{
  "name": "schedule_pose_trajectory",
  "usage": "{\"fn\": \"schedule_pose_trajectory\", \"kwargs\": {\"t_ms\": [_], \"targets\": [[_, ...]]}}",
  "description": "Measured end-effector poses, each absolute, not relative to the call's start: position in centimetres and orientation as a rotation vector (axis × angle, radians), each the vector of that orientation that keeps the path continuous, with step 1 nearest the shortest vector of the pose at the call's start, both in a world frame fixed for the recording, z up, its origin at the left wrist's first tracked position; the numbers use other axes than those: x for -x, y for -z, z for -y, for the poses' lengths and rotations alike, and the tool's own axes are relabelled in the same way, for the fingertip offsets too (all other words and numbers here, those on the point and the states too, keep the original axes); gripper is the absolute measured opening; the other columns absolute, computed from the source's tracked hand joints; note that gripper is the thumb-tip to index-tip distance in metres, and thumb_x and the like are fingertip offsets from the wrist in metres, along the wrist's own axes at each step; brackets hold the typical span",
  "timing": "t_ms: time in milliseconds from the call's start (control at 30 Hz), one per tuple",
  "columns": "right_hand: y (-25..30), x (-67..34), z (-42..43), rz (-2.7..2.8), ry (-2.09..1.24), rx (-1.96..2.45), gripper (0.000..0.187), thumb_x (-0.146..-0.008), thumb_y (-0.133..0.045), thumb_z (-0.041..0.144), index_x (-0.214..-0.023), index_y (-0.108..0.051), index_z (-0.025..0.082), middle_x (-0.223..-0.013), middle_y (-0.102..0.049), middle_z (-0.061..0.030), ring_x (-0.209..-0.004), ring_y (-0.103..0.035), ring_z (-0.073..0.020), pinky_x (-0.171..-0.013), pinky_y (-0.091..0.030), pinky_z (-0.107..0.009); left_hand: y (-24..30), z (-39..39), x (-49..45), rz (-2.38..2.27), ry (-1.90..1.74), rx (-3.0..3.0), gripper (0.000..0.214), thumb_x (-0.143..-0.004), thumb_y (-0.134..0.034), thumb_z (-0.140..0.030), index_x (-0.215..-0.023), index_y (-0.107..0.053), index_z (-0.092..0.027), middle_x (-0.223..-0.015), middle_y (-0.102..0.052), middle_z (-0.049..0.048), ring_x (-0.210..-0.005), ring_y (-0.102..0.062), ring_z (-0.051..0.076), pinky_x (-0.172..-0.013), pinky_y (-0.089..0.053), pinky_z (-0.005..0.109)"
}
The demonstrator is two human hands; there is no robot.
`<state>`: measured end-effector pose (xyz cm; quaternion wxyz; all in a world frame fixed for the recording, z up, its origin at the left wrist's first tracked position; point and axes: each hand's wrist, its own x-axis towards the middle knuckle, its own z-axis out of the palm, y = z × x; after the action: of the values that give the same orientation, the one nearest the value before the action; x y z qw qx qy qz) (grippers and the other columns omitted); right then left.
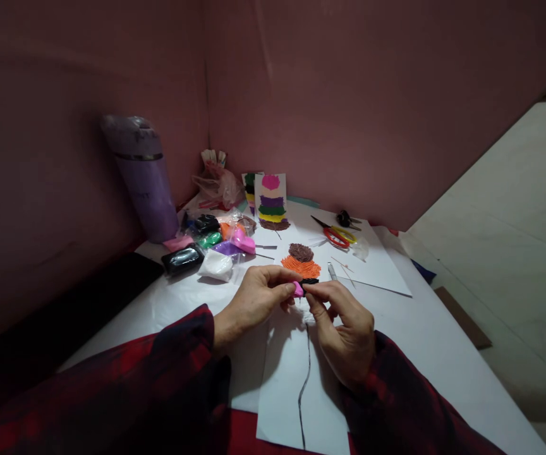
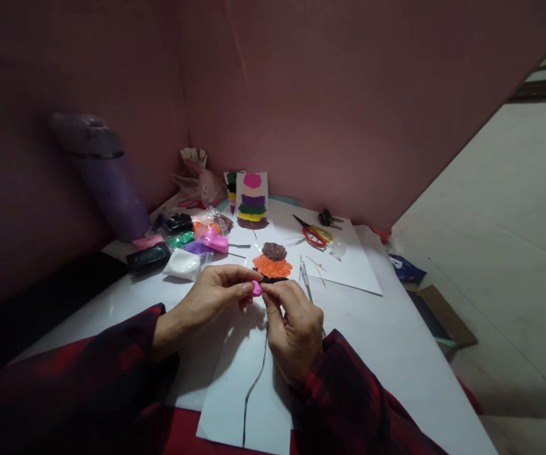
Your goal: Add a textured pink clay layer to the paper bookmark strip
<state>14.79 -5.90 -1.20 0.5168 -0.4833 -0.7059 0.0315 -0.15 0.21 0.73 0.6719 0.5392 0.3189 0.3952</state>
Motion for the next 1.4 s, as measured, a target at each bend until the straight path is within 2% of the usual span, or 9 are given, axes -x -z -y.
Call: {"fn": "schedule_pose_trajectory", "kwargs": {"t_ms": [133,267,533,800,967,1167,1400], "targets": [[1.2,-14.76,5.87,1.682,-0.053,1.163,0.014,-0.09,-0.058,0.012,-0.096,-0.067,0.02,-0.086,-0.067,-0.0032,-0.077,-0.063,-0.0149,-0.066,-0.051,-0.027,-0.55,-0.25,0.12,-0.744,-0.864,-1.251,0.024,-0.068,-0.071,-0.028,-0.084,-0.066,-0.009,-0.067,-0.06,-0.0002,-0.057,-0.051,0.009,-0.056,-0.04,0.024],[1.22,-14.72,5.82,1.675,-0.044,1.172,0.014,-0.09,-0.058,0.013,-0.096,-0.067,0.02,-0.086,-0.067,-0.0034,-0.077,-0.063,-0.0153,-0.064,-0.051,-0.027,-0.6,-0.21,0.04,-0.799,-0.881,-1.274,0.03,-0.059,-0.079,-0.027,-0.079,-0.064,-0.011,-0.068,-0.057,-0.0023,-0.061,-0.05,0.009,-0.057,-0.038,0.022],[1.23,-14.71,5.93,1.689,-0.063,1.176,0.014,-0.09,-0.057,0.013,-0.096,-0.067,0.02,-0.086,-0.067,-0.0035,-0.077,-0.063,-0.0154,-0.063,-0.05,-0.027,-0.79,-0.12,-0.06,-0.77,-0.865,-1.262,0.019,-0.071,-0.067,-0.018,-0.086,-0.068,-0.007,-0.061,-0.058,-0.0018,-0.052,-0.049,0.008,-0.053,-0.039,0.023],[1.36,-14.8,5.89,1.694,-0.063,1.176,0.014,-0.09,-0.056,0.013,-0.095,-0.067,0.021,-0.084,-0.066,-0.0034,-0.075,-0.063,-0.0154,-0.062,-0.05,-0.026,-0.1,-0.33,-0.09,-0.712,-0.876,-1.219,0.017,-0.068,-0.07,-0.015,-0.084,-0.071,-0.008,-0.059,-0.06,-0.0012,-0.049,-0.049,0.008,-0.053,-0.04,0.024],[1.2,-14.69,5.91,1.693,-0.054,1.184,0.013,-0.089,-0.057,0.014,-0.093,-0.067,0.02,-0.083,-0.067,-0.0031,-0.074,-0.063,-0.015,-0.061,-0.05,-0.026,-0.12,-0.26,-0.14,-0.731,-0.871,-1.197,0.021,-0.067,-0.07,-0.012,-0.088,-0.067,-0.01,-0.064,-0.062,-0.0014,-0.053,-0.052,0.009,-0.055,-0.042,0.024],[1.17,-14.67,5.95,1.696,-0.075,1.185,0.015,-0.091,-0.055,0.015,-0.095,-0.068,0.021,-0.085,-0.067,-0.0038,-0.075,-0.064,-0.0155,-0.063,-0.052,-0.027,-0.54,-0.12,-0.04,-0.759,-0.862,-1.255,0.011,-0.07,-0.069,-0.016,-0.078,-0.065,-0.01,-0.061,-0.059,-0.0019,-0.053,-0.051,0.009,-0.055,-0.04,0.023],[1.15,-14.73,5.97,1.706,-0.077,1.18,0.013,-0.09,-0.056,0.014,-0.094,-0.067,0.02,-0.085,-0.066,-0.0035,-0.075,-0.063,-0.0147,-0.065,-0.052,-0.027,-0.52,-0.13,-0.03,-0.787,-0.843,-1.219,0.016,-0.068,-0.07,-0.012,-0.083,-0.066,-0.01,-0.07,-0.064,0.0006,-0.061,-0.056,0.01,-0.059,-0.043,0.024]]}}
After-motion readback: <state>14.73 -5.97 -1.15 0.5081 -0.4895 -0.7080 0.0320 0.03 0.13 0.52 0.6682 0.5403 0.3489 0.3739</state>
